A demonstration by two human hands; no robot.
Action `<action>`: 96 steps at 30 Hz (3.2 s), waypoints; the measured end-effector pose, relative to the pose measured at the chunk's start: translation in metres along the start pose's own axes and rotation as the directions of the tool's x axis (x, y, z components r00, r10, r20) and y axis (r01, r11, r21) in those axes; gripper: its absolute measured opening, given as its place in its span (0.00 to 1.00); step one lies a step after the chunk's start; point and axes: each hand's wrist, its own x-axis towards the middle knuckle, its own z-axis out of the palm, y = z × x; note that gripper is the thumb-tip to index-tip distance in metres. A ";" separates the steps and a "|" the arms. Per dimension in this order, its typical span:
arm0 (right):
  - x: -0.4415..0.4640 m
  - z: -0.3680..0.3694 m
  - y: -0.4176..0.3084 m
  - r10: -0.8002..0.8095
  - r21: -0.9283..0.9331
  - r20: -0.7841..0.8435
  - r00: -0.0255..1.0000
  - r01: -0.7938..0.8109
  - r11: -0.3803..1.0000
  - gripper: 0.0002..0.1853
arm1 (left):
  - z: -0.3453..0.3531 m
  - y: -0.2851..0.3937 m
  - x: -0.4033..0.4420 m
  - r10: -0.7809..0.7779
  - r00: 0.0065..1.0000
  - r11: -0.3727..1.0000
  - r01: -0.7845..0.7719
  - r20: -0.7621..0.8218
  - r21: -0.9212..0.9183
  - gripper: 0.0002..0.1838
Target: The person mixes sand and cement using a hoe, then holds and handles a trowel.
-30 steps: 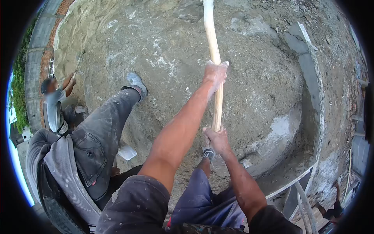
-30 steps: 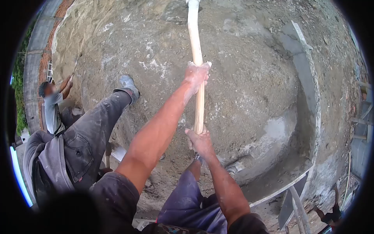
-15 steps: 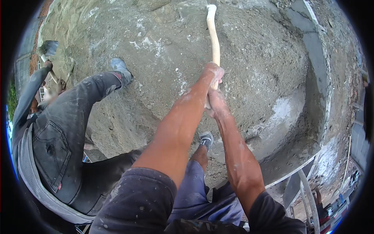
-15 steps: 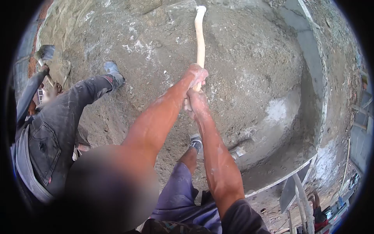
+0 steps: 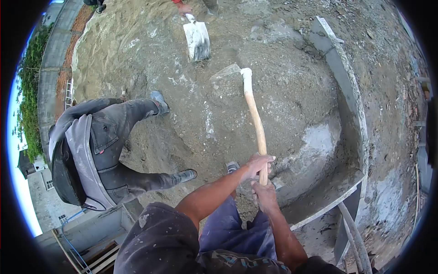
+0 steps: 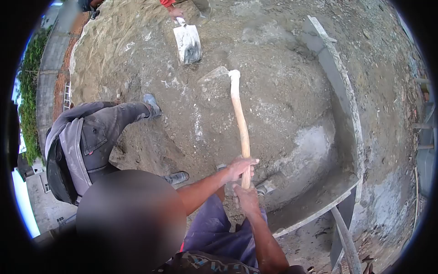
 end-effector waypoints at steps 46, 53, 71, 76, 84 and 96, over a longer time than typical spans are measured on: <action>-0.096 -0.145 0.034 -0.333 -0.769 0.078 0.940 0.269 0.580 0.23 | 0.094 -0.036 -0.039 0.077 0.993 0.852 -0.110 -0.086 -0.512 0.16; -0.124 -0.188 -0.039 -0.587 -0.564 0.026 0.809 0.496 0.660 0.27 | 0.103 -0.025 -0.086 0.143 0.951 0.718 -0.290 -0.274 -0.633 0.13; -0.250 -0.404 0.086 0.226 0.057 -0.568 0.791 -0.237 0.970 0.13 | 0.012 -0.032 -0.134 -0.042 0.969 0.773 -0.122 -0.242 -0.623 0.11; -0.225 -0.422 -0.013 0.026 -0.052 -0.536 0.844 -0.064 0.997 0.13 | 0.018 -0.021 -0.125 -0.097 0.961 0.759 -0.098 -0.260 -0.644 0.10; -0.212 -0.449 -0.114 -0.268 -0.310 -0.579 0.770 0.096 0.946 0.15 | 0.023 0.024 -0.126 -0.124 0.944 0.720 -0.128 -0.307 -0.682 0.10; -0.153 -0.556 -0.160 -0.185 -0.332 -0.442 0.878 0.032 0.943 0.15 | 0.113 0.125 -0.160 0.167 0.907 0.400 -0.421 -0.387 -0.814 0.08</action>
